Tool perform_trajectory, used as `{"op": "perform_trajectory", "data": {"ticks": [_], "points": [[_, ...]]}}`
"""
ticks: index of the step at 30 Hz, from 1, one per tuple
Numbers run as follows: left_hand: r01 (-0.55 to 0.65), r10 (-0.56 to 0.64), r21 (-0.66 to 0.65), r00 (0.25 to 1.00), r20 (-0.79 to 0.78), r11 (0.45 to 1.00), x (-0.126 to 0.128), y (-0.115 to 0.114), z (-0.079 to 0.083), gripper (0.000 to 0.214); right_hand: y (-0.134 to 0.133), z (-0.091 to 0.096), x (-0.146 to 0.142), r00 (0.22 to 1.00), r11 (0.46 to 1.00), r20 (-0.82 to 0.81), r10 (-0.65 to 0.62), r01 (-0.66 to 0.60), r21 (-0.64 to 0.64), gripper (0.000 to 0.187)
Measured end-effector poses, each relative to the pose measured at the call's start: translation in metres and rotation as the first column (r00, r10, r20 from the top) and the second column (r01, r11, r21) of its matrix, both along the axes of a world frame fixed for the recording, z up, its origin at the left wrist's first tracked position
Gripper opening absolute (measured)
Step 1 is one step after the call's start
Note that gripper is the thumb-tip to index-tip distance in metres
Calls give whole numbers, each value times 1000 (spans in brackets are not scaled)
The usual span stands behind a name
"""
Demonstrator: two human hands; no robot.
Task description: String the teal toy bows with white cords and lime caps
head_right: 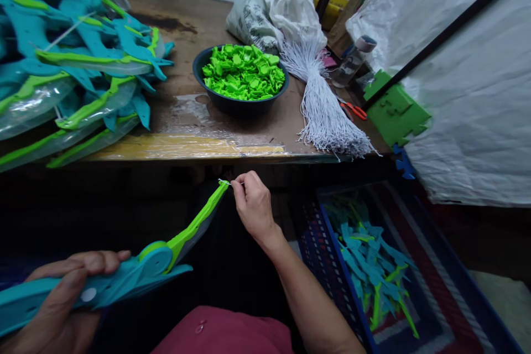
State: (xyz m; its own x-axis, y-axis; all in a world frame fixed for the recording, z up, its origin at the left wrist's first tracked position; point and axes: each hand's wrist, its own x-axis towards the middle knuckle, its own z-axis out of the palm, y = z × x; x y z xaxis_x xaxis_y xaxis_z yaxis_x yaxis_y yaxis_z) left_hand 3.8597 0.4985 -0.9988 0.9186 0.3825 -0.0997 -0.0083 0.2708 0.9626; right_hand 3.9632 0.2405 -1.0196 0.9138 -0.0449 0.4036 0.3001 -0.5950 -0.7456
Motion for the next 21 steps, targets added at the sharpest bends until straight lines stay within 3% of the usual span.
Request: {"op": "perform_trajectory", "data": {"ticks": [5,11,21], "points": [[21,-20,33,1000,-11,999,-2,1,0,10,-1,0,0,999,999,-35,-15,13,-35,18],[17,-18,-43,999,-34,999,2,1,0,10,-5,2,-1,997,998,-74,-25,20,-60,18],[3,-3,-49,1000,-10,999,-3,3,-11,7,-6,2,-1,995,997,-95,-37,30,-71,18]]}}
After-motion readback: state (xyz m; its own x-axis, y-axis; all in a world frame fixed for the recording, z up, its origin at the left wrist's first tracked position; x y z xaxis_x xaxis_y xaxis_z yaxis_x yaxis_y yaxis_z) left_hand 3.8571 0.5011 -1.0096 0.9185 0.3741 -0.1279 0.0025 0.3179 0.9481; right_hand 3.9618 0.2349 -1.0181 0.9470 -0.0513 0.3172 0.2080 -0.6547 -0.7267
